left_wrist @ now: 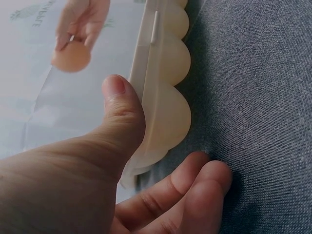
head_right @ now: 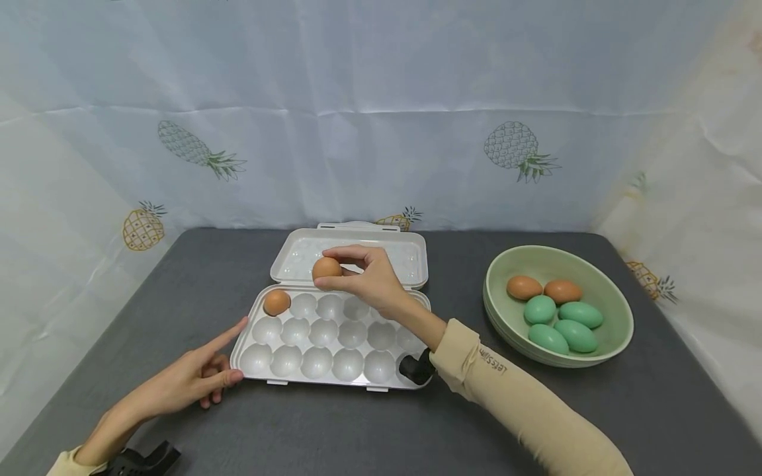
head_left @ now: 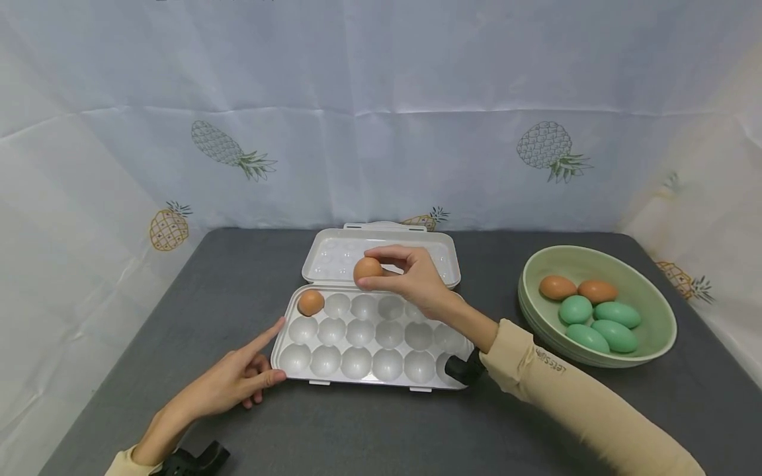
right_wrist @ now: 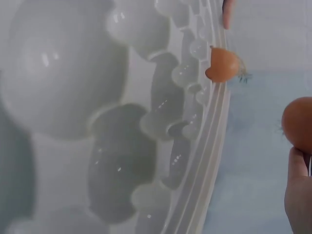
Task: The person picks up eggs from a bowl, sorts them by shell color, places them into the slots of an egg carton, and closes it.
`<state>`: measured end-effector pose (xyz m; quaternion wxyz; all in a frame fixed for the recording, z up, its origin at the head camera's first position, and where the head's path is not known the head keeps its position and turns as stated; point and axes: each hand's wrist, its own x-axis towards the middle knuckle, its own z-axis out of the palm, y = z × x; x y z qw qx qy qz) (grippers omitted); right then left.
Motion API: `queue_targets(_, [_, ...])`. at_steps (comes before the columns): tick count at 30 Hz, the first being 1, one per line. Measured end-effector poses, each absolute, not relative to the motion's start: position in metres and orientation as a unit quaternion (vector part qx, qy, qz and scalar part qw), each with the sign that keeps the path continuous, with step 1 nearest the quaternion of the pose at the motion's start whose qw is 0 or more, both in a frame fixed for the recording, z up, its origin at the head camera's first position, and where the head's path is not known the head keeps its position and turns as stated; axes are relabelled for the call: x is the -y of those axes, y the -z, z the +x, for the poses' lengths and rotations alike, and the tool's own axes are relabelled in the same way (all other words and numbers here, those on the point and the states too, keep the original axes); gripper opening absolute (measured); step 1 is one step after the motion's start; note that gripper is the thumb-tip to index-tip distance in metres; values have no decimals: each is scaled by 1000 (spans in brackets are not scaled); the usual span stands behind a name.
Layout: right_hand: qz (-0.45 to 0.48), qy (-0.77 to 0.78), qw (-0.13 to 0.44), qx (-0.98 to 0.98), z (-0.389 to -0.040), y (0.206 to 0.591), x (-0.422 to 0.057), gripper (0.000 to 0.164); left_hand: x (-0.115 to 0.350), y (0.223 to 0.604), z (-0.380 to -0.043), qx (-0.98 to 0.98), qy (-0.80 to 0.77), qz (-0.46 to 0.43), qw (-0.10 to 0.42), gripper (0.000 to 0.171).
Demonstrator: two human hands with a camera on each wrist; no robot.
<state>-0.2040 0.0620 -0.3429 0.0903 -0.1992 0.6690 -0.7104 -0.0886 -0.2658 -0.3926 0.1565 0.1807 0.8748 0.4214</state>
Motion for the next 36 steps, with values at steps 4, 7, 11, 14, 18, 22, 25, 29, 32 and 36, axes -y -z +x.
queue_targets(4, [-206, 710, 94, -667, -205, 342, -51, 45, 266, 393, -89, -873, -424, 184, 158, 87])
queue_targets(7, [-210, 710, 92, -666, -206, 343, -46, 44, 266, 393, -89, -871, -426, 183, 159, 87])
queue_targets(11, [-210, 708, 95, -668, -208, 348, -42, 44, 266, 393, -90, -871, -427, 182, 162, 87])
queue_targets(14, [-210, 705, 100, -671, -209, 352, -39, 45, 265, 392, -90, -871, -427, 182, 162, 87])
queue_targets(18, [-206, 698, 111, -676, -209, 357, -35, 46, 263, 392, -91, -871, -427, 184, 162, 87])
queue_targets(22, [-187, 677, 129, -700, -208, 359, -29, 47, 263, 392, -92, -872, -424, 185, 160, 87])
queue_targets(25, [-178, 656, 141, -720, -207, 361, -24, 48, 264, 391, -91, -872, -424, 185, 157, 87])
queue_targets(29, [-180, 642, 147, -731, -207, 364, -18, 46, 266, 392, -90, -871, -426, 186, 157, 87])
queue_targets(32, [-179, 629, 150, -741, -205, 367, -16, 44, 267, 392, -89, -870, -427, 188, 158, 87])
queue_targets(36, [-185, 606, 147, -760, -203, 370, -14, 42, 267, 393, -89, -869, -429, 188, 160, 86])
